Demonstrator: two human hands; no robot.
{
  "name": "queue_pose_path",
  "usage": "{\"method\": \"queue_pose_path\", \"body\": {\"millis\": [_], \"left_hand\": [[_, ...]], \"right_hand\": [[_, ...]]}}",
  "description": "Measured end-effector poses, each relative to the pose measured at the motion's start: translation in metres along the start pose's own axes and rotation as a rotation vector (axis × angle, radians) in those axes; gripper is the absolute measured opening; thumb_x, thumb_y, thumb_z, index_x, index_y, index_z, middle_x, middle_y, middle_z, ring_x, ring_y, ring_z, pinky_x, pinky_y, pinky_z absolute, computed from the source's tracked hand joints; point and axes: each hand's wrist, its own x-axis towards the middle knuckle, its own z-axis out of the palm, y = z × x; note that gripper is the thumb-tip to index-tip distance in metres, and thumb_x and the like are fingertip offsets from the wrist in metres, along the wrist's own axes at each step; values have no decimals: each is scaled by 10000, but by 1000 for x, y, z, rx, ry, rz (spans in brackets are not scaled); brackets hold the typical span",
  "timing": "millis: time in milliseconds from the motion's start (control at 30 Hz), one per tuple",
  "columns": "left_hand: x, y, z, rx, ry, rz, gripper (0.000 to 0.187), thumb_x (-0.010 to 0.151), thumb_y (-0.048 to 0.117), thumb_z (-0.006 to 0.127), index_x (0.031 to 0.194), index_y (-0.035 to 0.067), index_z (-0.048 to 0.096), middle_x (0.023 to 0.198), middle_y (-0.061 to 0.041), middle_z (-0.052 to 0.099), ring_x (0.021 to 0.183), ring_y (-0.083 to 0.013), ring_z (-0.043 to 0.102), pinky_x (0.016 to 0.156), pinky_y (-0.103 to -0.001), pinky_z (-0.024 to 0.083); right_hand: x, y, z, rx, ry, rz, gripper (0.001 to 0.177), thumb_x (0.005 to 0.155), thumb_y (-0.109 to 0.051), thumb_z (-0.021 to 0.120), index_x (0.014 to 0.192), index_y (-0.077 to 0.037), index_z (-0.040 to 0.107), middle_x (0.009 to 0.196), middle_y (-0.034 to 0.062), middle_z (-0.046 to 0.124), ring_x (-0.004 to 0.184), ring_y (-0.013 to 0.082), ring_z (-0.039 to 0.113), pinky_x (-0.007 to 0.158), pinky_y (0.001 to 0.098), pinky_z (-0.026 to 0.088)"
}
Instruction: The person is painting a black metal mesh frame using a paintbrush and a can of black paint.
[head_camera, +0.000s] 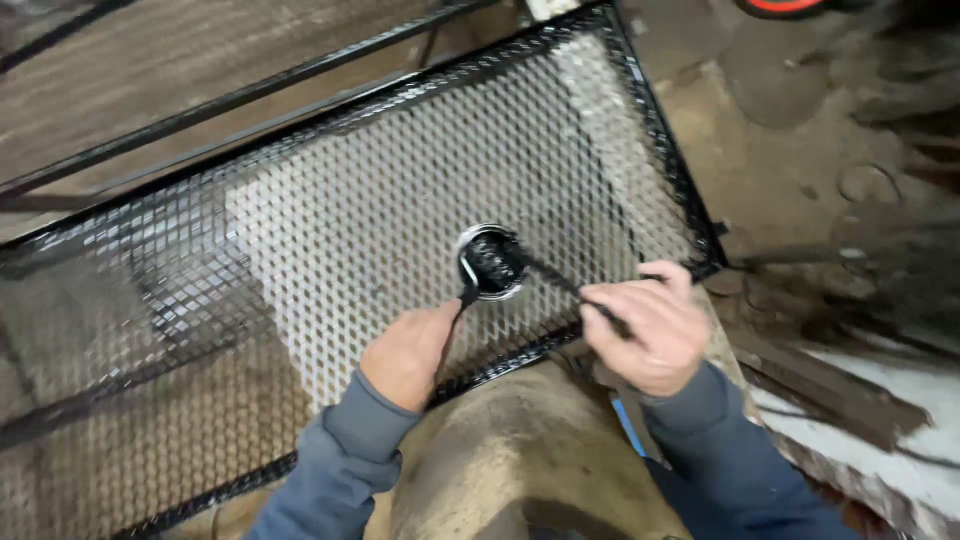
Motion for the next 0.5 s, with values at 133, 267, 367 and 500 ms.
{"method": "queue_pose_path", "body": {"millis": [133, 267, 367, 500], "left_hand": [[-37, 5, -17, 24, 170, -106, 321, 932, 92, 698, 1243, 26, 659, 1005, -135, 723, 899, -308, 696, 757, -388, 565], [-92, -8, -17, 67, 365, -292, 283, 918, 68, 738, 1195, 30, 690, 996, -147, 731, 873, -306, 712, 769, -382, 578], [-129, -36, 3, 137, 451, -446, 289, 921, 69, 734, 1206, 30, 701, 991, -161, 729, 864, -319, 710, 772, -393, 577], [-159, -76, 35, 227, 545, -652, 274, 951, 109, 717, 1213, 32, 715, 960, -178, 725, 834, -347, 703, 742, -425, 565]], "right_hand": [[-4, 9, 24, 43, -5, 41, 157, 853, -69, 812, 996, -55, 750, 945, 71, 761, 845, 206, 715, 960, 395, 475], [-8, 21, 62, 43, -109, 29, 180, 868, -79, 805, 1043, -63, 769, 965, 72, 761, 865, 211, 713, 965, 394, 472], [-18, 33, 84, 54, -150, -32, 201, 881, -96, 797, 1078, -76, 761, 1019, 62, 772, 890, 197, 725, 973, 394, 466], [-15, 36, 92, -41, -237, -130, 219, 886, -127, 796, 1100, -112, 754, 1093, 30, 771, 923, 183, 729, 1000, 409, 446]]}}
